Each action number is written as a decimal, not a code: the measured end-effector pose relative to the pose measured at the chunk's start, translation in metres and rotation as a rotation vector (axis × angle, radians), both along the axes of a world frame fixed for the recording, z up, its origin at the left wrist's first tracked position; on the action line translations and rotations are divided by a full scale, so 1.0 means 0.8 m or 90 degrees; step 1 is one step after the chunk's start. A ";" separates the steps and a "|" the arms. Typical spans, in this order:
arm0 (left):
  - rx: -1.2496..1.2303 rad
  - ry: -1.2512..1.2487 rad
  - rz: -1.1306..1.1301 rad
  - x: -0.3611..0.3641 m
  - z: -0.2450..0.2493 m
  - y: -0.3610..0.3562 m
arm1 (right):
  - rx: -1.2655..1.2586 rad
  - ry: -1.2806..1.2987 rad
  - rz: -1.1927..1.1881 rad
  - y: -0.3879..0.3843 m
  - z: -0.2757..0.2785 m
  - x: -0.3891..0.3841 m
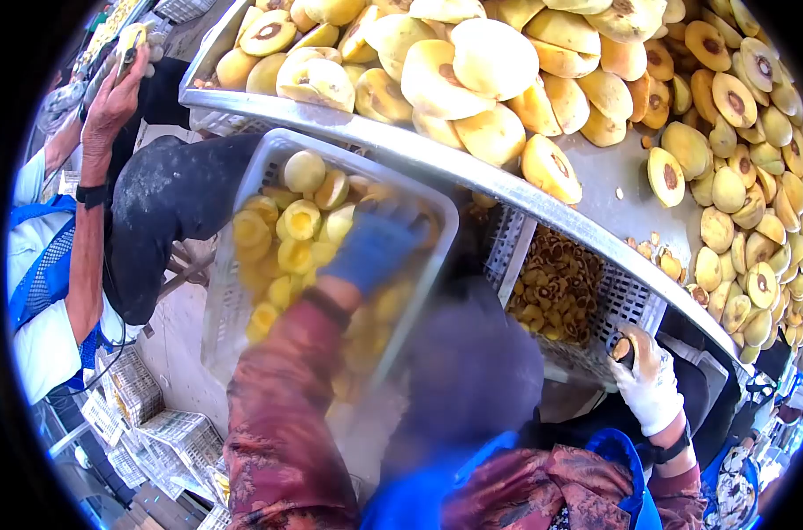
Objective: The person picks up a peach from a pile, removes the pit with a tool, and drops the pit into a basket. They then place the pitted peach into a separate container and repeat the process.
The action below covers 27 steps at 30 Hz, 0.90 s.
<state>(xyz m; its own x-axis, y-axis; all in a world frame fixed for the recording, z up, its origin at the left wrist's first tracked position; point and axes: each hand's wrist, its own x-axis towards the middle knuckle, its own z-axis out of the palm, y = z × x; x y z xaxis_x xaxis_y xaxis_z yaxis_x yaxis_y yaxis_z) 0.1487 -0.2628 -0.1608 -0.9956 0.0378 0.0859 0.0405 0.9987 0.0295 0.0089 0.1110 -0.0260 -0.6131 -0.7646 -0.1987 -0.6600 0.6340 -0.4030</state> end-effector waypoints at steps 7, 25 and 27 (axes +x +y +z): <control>0.029 -0.064 -0.177 -0.019 -0.013 -0.015 | 0.015 -0.014 -0.004 -0.007 -0.015 -0.004; 0.023 -0.195 0.067 -0.020 0.045 0.013 | -0.016 -0.056 -0.008 -0.018 -0.013 -0.007; -0.028 -0.235 0.028 -0.031 -0.008 -0.001 | -0.034 -0.041 0.020 -0.019 -0.014 -0.007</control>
